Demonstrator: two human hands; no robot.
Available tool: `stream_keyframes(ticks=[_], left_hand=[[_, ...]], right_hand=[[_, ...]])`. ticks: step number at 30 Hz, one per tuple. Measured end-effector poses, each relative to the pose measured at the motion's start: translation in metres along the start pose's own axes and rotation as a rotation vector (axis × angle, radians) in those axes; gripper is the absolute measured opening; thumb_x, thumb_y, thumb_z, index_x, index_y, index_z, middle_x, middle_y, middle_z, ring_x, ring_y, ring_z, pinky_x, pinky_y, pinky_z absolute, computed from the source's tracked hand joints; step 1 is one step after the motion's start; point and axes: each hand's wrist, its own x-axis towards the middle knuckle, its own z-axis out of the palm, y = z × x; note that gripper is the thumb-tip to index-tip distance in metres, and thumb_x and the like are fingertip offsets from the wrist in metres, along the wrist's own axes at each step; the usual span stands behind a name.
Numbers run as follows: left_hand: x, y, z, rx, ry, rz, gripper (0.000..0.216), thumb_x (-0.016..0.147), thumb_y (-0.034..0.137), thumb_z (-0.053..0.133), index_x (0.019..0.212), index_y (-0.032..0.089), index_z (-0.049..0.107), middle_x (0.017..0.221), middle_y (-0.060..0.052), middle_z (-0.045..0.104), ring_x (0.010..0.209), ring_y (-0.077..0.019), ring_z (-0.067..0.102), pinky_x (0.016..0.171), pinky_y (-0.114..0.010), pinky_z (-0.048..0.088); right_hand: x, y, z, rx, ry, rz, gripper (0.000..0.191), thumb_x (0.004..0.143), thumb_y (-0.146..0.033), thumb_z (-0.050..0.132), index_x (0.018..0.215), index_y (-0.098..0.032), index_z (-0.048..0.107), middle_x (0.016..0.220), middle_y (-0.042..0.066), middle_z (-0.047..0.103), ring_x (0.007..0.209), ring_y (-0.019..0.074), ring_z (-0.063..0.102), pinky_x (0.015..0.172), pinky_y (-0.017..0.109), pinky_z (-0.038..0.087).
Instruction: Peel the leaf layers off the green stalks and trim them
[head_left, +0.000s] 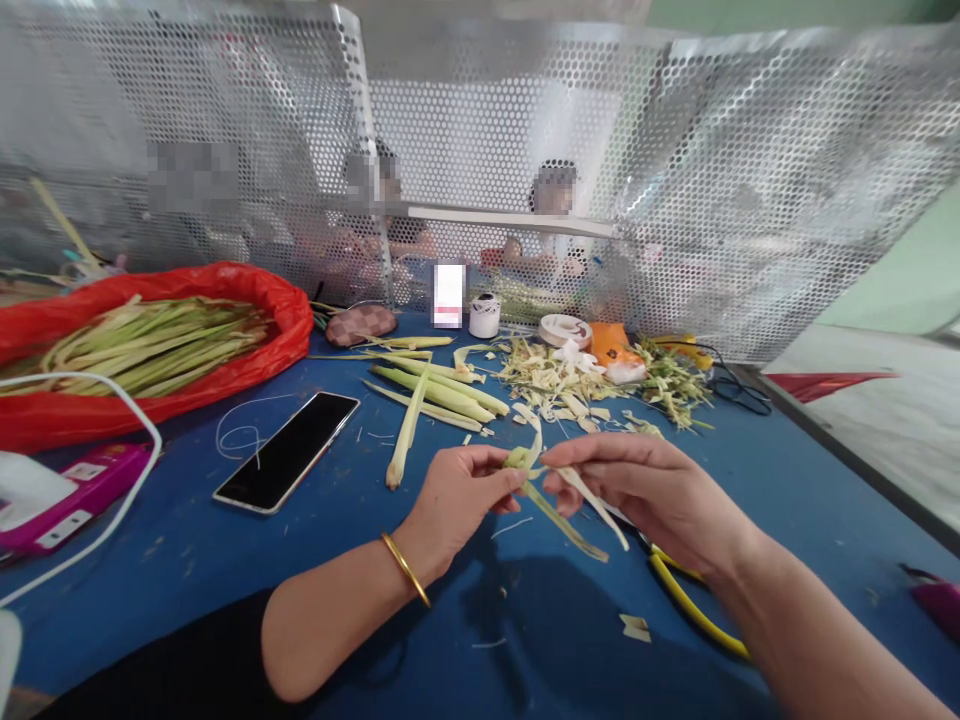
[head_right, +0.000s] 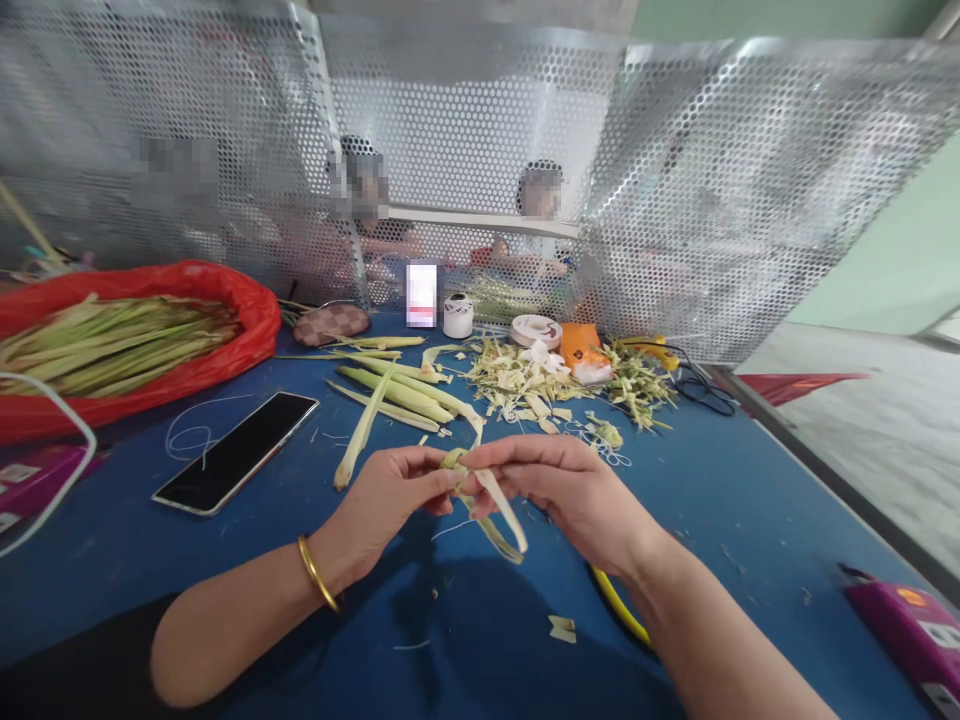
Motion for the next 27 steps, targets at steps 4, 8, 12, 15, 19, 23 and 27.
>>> stream_keyframes(ticks=[4, 8, 12, 15, 19, 23, 27], left_hand=[[0.0, -0.001, 0.001, 0.019, 0.011, 0.002, 0.016, 0.065, 0.025, 0.076, 0.076, 0.015, 0.073, 0.064, -0.003, 0.066, 0.051, -0.0094, 0.056, 0.054, -0.023, 0.046], [0.0, -0.001, 0.002, 0.004, 0.017, 0.003, 0.013, 0.064, 0.023, 0.077, 0.072, 0.015, 0.071, 0.061, -0.001, 0.064, 0.05, -0.0095, 0.056, 0.053, -0.023, 0.047], [0.0, 0.0, 0.003, 0.031, 0.021, -0.003, 0.011, 0.066, 0.02, 0.074, 0.075, 0.014, 0.071, 0.063, -0.001, 0.065, 0.05, -0.0089, 0.057, 0.053, -0.021, 0.047], [-0.001, 0.001, 0.003, 0.027, 0.043, -0.013, 0.012, 0.066, 0.019, 0.075, 0.076, 0.014, 0.071, 0.059, -0.001, 0.065, 0.051, -0.0096, 0.059, 0.054, -0.021, 0.047], [0.0, 0.001, 0.002, 0.012, 0.07, -0.014, 0.011, 0.065, 0.017, 0.075, 0.075, 0.014, 0.071, 0.058, -0.001, 0.065, 0.051, -0.0099, 0.059, 0.054, -0.02, 0.048], [0.002, -0.002, 0.001, 0.079, 0.069, 0.037, 0.009, 0.068, 0.018, 0.072, 0.076, 0.015, 0.072, 0.062, -0.001, 0.068, 0.054, -0.0108, 0.06, 0.056, -0.021, 0.049], [0.001, -0.005, -0.001, 0.24, 0.046, 0.123, 0.01, 0.069, 0.019, 0.069, 0.078, 0.015, 0.072, 0.063, -0.001, 0.068, 0.057, -0.0121, 0.06, 0.057, -0.022, 0.049]], right_hand=[[0.004, 0.007, 0.004, -0.178, 0.131, -0.144, 0.016, 0.074, -0.036, 0.071, 0.082, -0.023, 0.076, 0.071, 0.003, 0.069, 0.068, 0.0195, 0.062, 0.065, 0.032, 0.048], [0.007, 0.014, 0.007, -0.248, 0.225, -0.338, 0.019, 0.082, -0.034, 0.066, 0.067, -0.023, 0.07, 0.073, 0.002, 0.064, 0.073, 0.0166, 0.056, 0.066, 0.028, 0.043], [0.008, 0.016, 0.011, -0.188, 0.199, -0.215, 0.022, 0.087, -0.039, 0.058, 0.076, -0.021, 0.066, 0.067, -0.001, 0.06, 0.056, 0.0122, 0.05, 0.057, 0.026, 0.04], [0.007, 0.014, 0.014, -0.314, 0.241, -0.157, 0.024, 0.084, -0.04, 0.058, 0.071, -0.02, 0.06, 0.061, -0.002, 0.055, 0.052, 0.012, 0.046, 0.052, 0.026, 0.035], [0.006, 0.014, 0.014, -0.559, 0.235, -0.152, 0.026, 0.081, -0.034, 0.055, 0.059, -0.02, 0.052, 0.061, -0.002, 0.046, 0.058, 0.0131, 0.041, 0.053, 0.027, 0.03], [0.008, 0.019, 0.013, -0.639, 0.157, -0.117, 0.022, 0.075, -0.025, 0.051, 0.055, -0.02, 0.045, 0.062, -0.002, 0.043, 0.06, 0.0136, 0.04, 0.055, 0.027, 0.029], [0.011, 0.024, 0.014, -0.637, 0.137, -0.055, 0.019, 0.071, -0.024, 0.049, 0.054, -0.021, 0.042, 0.061, -0.003, 0.041, 0.058, 0.013, 0.038, 0.054, 0.027, 0.028]])
